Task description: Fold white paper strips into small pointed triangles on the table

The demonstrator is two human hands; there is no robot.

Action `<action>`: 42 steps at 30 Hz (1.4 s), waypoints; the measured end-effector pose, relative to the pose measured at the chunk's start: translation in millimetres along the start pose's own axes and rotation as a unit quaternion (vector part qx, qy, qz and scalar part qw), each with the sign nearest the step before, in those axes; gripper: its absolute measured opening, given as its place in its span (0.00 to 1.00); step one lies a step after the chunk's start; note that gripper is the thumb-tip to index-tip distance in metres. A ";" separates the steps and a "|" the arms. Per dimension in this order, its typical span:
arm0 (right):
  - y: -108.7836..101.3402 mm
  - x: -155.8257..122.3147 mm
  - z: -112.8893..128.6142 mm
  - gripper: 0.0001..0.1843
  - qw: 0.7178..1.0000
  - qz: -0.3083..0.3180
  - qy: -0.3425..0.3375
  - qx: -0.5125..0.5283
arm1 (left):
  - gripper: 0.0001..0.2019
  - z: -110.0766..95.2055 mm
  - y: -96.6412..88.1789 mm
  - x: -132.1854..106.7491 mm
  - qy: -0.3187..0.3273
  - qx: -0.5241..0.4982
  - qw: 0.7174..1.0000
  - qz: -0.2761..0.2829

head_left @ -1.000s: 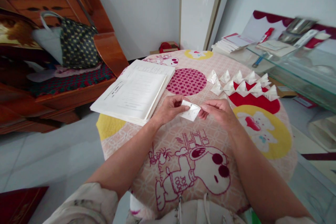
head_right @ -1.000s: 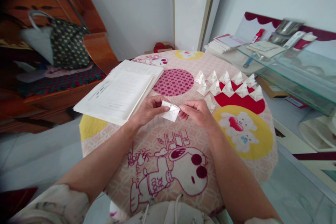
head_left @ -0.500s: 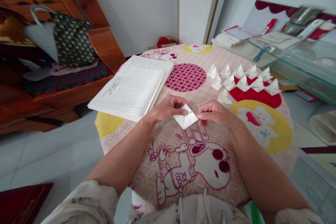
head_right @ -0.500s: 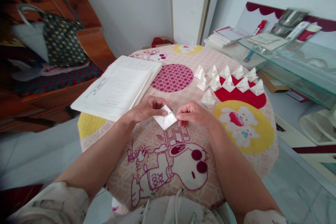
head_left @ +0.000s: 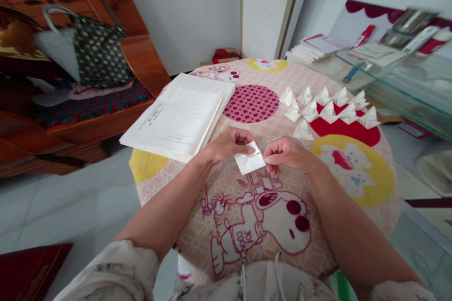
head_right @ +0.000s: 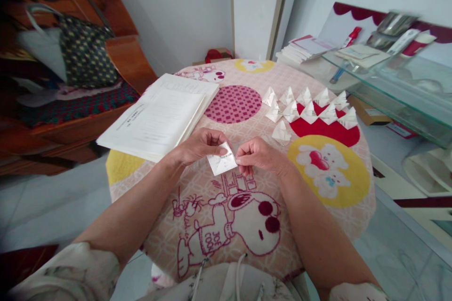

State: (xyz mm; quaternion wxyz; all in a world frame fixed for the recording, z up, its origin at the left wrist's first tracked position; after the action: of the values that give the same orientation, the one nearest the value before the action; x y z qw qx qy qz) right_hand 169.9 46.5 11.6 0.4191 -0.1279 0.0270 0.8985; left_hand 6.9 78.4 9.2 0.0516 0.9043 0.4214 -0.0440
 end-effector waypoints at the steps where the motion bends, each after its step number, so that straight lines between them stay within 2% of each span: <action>1: 0.2 0.2 -0.2 0.10 1.000 0.000 0.003 -0.002 | 0.12 0.1 -0.4 0.1 -0.003 0.000 1.000 -0.005; 7: 2.0 0.2 -1.0 0.09 1.000 0.010 0.008 -0.012 | 0.11 1.4 -3.0 0.6 -0.009 -0.016 0.999 -0.030; 13: 1.1 5.4 -5.4 0.04 0.998 -0.056 -0.026 -0.008 | 0.15 9.5 -5.5 1.6 -0.050 -0.126 0.990 -0.047; 17: -0.2 5.7 -5.6 0.04 0.998 -0.056 -0.035 0.009 | 0.18 14.1 -5.9 2.6 -0.065 -0.164 0.983 -0.050; 21: -3.6 1.4 0.1 0.11 0.998 -0.043 -0.040 0.033 | 0.20 12.3 -7.9 3.6 -0.044 -0.162 0.983 -0.071; 24: -5.0 1.7 2.1 0.16 0.996 -0.065 -0.054 0.018 | 0.19 9.7 -10.2 3.7 -0.022 -0.157 0.982 -0.101; 34: -0.6 9.4 2.1 0.10 0.967 -0.207 -0.123 -0.087 | 0.12 -2.0 -6.3 -1.4 0.041 -0.133 0.977 -0.163; 42: 0.7 11.0 0.7 0.12 0.967 -0.224 -0.117 -0.032 | 0.11 -3.9 -6.0 -1.0 0.068 -0.128 0.974 -0.175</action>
State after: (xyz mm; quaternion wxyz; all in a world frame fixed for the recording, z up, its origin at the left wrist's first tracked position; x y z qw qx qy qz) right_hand 162.4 54.4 9.5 0.6058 -0.0377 -0.0805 0.7906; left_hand 1.8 82.0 12.9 0.1302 0.8030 0.5781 0.0634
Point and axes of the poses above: each hand's wrist, its own x-axis towards the middle knuckle, its own y-axis out of the palm, z = x × y, the point moved 5 cm from there along x, towards the middle knuckle, and after that the axes turned 1 degree about -z, right-handed, at the moved point
